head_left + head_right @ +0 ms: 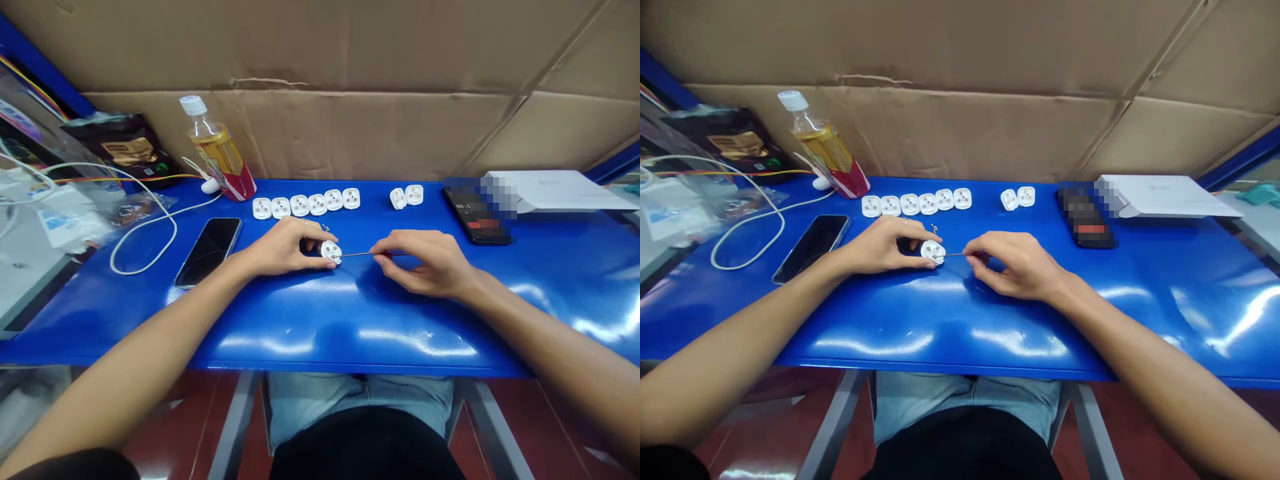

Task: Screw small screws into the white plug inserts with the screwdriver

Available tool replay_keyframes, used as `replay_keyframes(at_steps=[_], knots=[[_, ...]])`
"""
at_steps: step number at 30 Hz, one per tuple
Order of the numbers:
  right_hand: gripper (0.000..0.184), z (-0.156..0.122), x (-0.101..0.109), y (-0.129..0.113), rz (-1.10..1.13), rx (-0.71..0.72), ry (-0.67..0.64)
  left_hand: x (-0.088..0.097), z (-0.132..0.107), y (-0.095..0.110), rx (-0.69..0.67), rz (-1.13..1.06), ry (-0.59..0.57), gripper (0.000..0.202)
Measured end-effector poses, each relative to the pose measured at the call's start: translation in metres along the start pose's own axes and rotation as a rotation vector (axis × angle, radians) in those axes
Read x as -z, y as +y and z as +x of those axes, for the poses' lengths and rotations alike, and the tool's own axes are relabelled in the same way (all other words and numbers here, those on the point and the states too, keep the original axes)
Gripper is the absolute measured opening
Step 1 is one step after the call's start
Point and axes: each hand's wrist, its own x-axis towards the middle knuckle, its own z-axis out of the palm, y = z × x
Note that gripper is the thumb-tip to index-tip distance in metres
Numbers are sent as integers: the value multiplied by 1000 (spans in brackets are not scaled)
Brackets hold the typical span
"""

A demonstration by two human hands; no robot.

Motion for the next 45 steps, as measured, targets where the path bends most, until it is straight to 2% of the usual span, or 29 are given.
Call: replay_keyframes(at_steps=[17,22,30,35,41,45], knots=[[8,-1,3,-1,-61,-23,-22,-2,0,0,-29,18,15,43],[4,-2,3,-1,-89,-87,-32,-3,0,-1,-39,8,7,43],[18,0,2,-4,16,-141,-13,-3,0,-2,-43,-27,-3,46],[14,-4,1,0,4,-211,-36,-3,0,-3,-45,-32,-10,47],[12,-1,3,-3,21,-157,-31,-3,0,-3,-44,-22,-19,48],[9,-1,2,-4,-13,-191,-41,-3,0,-4,-52,-31,-22,48]])
